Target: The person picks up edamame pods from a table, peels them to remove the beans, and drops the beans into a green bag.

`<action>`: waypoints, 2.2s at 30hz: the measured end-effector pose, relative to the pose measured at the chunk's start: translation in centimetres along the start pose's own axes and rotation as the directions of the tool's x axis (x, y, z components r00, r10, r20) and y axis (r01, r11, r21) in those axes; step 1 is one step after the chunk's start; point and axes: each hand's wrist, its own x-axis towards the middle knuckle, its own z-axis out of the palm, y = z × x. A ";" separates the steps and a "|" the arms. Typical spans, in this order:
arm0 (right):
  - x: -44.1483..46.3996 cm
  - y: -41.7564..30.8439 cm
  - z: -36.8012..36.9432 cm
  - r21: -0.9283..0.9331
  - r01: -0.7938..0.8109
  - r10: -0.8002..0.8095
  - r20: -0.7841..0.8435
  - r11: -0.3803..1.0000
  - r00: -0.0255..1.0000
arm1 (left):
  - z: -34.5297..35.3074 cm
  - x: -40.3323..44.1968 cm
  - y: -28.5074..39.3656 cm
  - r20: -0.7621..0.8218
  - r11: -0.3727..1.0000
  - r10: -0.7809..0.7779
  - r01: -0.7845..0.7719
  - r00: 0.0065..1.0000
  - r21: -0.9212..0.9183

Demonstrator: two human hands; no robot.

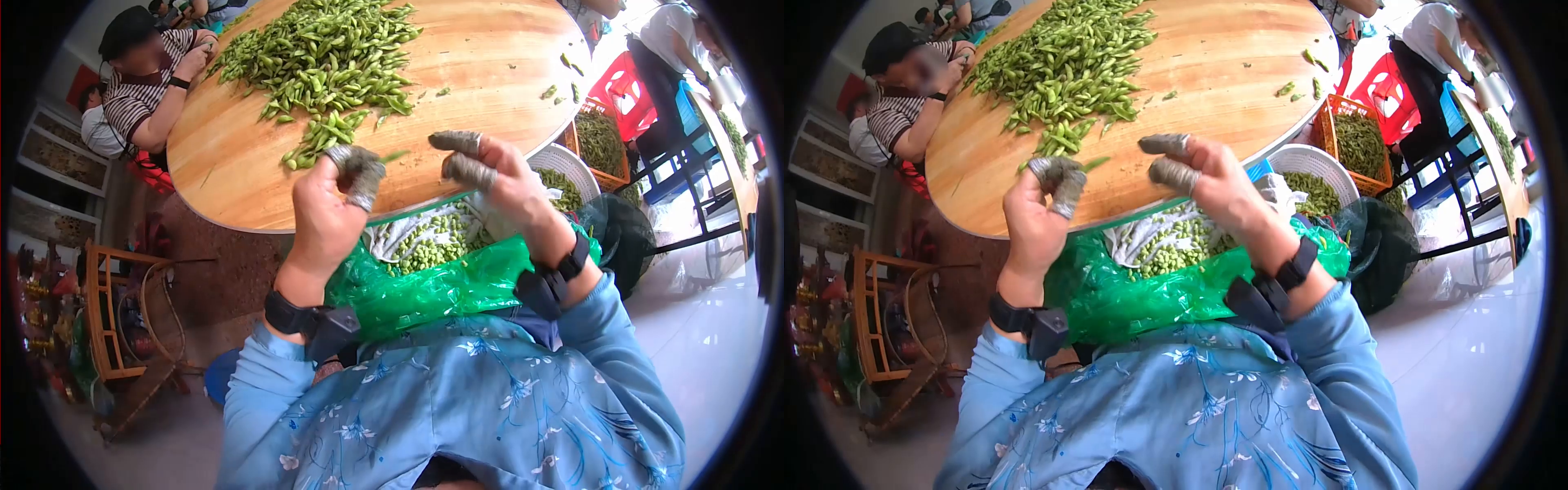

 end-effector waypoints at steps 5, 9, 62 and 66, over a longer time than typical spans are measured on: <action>-1.3 -1.0 1.9 0.173 -0.031 0.010 0.120 0.984 0.993 | 1.1 -2.1 1.6 0.091 0.999 0.012 -0.016 0.996 0.038; -1.6 -0.3 3.4 0.079 0.029 -0.035 0.072 0.996 0.997 | 0.7 -3.1 1.8 0.104 0.982 -0.153 0.163 0.983 -0.093; -4.1 2.4 3.0 0.072 -0.065 0.067 -0.027 0.995 0.997 | 1.1 -5.7 0.1 0.430 0.742 0.151 -0.389 0.890 0.545; -4.1 3.2 2.8 0.211 0.004 -0.010 0.031 0.978 0.999 | 2.1 -6.2 -0.3 0.332 0.932 0.091 -0.197 0.939 0.303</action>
